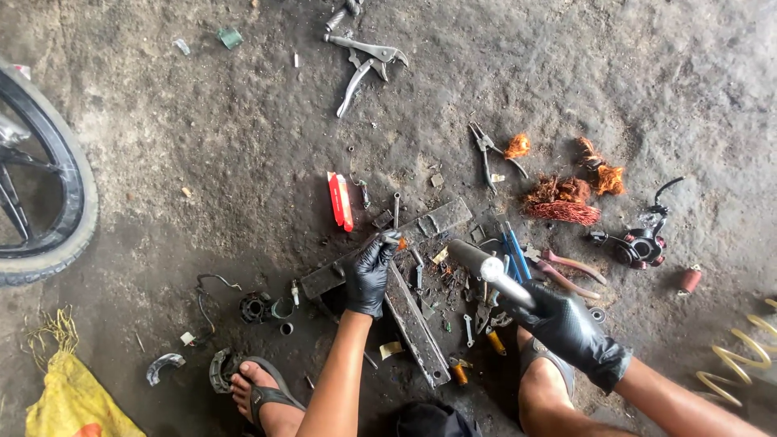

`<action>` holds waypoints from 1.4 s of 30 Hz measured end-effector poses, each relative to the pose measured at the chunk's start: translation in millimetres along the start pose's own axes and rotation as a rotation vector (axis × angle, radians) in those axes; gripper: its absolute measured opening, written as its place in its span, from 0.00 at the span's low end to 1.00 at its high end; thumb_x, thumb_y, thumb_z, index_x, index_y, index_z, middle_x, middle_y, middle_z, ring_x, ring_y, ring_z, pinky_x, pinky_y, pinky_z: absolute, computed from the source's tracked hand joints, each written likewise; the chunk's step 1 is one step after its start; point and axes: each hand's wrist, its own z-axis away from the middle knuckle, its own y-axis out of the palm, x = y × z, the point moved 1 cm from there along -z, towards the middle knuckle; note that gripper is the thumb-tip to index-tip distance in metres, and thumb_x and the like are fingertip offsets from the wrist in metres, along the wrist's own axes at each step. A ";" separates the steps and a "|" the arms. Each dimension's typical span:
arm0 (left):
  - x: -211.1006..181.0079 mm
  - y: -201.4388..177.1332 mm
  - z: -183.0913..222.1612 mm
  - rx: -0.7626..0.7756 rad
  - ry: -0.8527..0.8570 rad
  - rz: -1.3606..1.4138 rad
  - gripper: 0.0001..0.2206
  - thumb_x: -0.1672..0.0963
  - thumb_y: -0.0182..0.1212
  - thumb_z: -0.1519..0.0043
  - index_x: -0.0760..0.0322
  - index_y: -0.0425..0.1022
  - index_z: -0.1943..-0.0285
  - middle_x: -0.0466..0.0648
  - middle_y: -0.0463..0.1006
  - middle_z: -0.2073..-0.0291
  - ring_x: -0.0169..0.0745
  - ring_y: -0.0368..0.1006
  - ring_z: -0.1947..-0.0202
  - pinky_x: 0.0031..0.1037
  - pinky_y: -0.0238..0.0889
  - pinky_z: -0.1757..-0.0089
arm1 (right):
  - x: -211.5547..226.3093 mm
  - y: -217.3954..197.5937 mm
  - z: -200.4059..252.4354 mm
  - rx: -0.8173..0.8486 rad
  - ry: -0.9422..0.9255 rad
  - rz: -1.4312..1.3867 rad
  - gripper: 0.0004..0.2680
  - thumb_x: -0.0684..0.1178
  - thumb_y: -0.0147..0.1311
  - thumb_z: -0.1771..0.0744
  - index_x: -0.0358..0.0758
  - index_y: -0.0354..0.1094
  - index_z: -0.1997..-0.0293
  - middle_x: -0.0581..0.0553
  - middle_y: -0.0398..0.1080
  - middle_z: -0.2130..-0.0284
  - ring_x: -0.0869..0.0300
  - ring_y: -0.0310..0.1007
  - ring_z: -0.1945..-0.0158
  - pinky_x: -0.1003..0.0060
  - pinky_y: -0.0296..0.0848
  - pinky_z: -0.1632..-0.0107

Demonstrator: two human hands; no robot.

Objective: Cleaning and repairing motorcycle electrical components, specifically a stator, using hand tools.

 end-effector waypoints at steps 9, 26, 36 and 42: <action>-9.8 -3.4 -5.4 0.149 0.073 -0.148 0.08 0.60 0.58 0.31 0.68 0.77 0.46 0.52 0.84 0.52 0.46 0.81 0.51 0.32 0.72 0.50 | 21.2 -4.8 -0.3 0.022 -0.095 -0.068 0.14 0.52 0.61 0.37 0.44 0.75 0.48 0.48 0.83 0.67 0.64 0.82 0.67 0.66 0.79 0.60; -0.8 -1.4 -4.1 0.142 0.205 -0.213 0.07 0.62 0.60 0.33 0.68 0.78 0.48 0.54 0.84 0.54 0.49 0.82 0.53 0.33 0.75 0.51 | 65.7 -9.7 -3.8 -0.053 -0.312 -0.022 0.11 0.50 0.62 0.37 0.40 0.73 0.54 0.44 0.79 0.70 0.59 0.80 0.70 0.62 0.76 0.65; 56.9 -7.0 11.7 0.167 0.270 -0.439 0.10 0.66 0.60 0.41 0.69 0.80 0.52 0.58 0.83 0.59 0.60 0.81 0.58 0.42 0.75 0.56 | 138.5 -4.3 -21.6 -0.034 -0.398 0.071 0.10 0.55 0.58 0.35 0.43 0.73 0.54 0.39 0.77 0.75 0.52 0.79 0.75 0.56 0.75 0.70; -31.7 0.5 -14.7 0.124 0.494 -0.333 0.08 0.66 0.60 0.39 0.68 0.79 0.53 0.58 0.83 0.57 0.61 0.81 0.55 0.48 0.72 0.48 | 118.1 17.4 -42.9 0.032 -0.303 0.176 0.12 0.58 0.57 0.33 0.41 0.72 0.58 0.36 0.74 0.77 0.44 0.77 0.74 0.51 0.74 0.69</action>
